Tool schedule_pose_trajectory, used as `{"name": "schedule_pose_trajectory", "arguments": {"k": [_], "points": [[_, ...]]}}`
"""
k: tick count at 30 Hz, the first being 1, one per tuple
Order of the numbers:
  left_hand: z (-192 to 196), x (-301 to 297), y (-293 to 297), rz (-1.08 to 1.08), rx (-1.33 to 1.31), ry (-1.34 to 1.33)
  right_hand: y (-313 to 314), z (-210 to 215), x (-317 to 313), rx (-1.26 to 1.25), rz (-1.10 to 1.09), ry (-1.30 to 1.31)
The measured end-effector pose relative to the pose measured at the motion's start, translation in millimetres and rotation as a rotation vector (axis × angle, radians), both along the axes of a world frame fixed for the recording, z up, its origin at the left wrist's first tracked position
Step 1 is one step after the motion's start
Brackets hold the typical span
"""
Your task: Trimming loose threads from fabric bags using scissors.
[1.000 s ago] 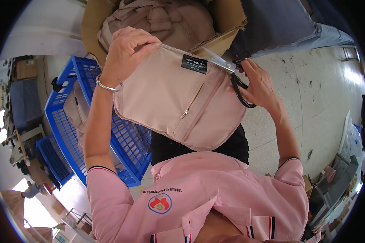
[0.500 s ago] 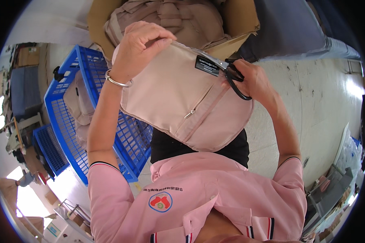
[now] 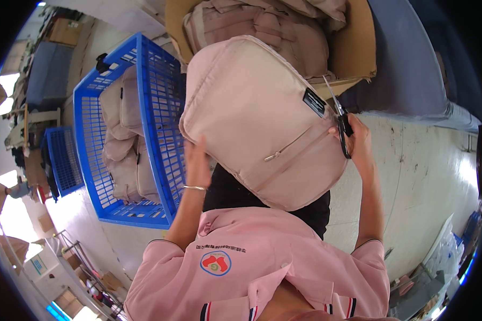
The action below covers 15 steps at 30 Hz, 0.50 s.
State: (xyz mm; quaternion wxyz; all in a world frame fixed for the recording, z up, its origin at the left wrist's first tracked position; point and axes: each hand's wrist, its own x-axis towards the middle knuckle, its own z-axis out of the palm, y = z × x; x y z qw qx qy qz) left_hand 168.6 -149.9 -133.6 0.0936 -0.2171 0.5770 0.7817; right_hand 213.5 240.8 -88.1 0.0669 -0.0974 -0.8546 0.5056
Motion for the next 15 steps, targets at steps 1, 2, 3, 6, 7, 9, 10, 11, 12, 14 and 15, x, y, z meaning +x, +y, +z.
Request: {"name": "schedule_pose_trajectory", "arguments": {"k": [1,2,3,6,7,9,10,11,12,14,15], "points": [[-12.0,15.0,4.2,-0.020,0.185,-0.188,-1.6,8.4,0.8,0.090,0.005,-0.020],[-10.6,28.0,17.5,-0.036,0.222,-0.161,-4.4,9.8,0.9,0.093,0.029,-0.013],[-8.0,35.7,27.2,-0.051,0.259,-0.132,-5.9,9.5,1.0,0.095,0.005,-0.015],[4.7,23.2,26.1,-0.191,0.310,-0.171,-2.6,7.9,5.8,0.154,0.022,-0.021],[9.4,18.9,26.3,-0.163,0.313,-0.157,-2.5,8.8,7.4,0.211,0.021,-0.016],[18.4,13.1,25.8,-0.142,0.335,-0.129,-1.3,9.2,13.2,0.211,0.030,-0.040],[21.5,11.3,22.5,-0.124,0.338,-0.116,-6.3,13.0,14.0,0.214,0.049,-0.029],[23.9,10.0,19.2,-0.141,0.341,-0.121,-12.4,16.9,14.2,0.125,0.009,-0.044],[26.2,8.6,16.0,-0.158,0.344,-0.126,-16.7,19.8,13.3,0.036,-0.031,-0.062],[30.5,6.5,7.9,-0.158,0.351,-0.096,-14.0,13.8,12.4,0.036,-0.022,-0.036],[33.2,5.1,3.4,-0.172,0.356,-0.077,-13.0,13.5,13.6,0.049,-0.060,-0.026]]}}
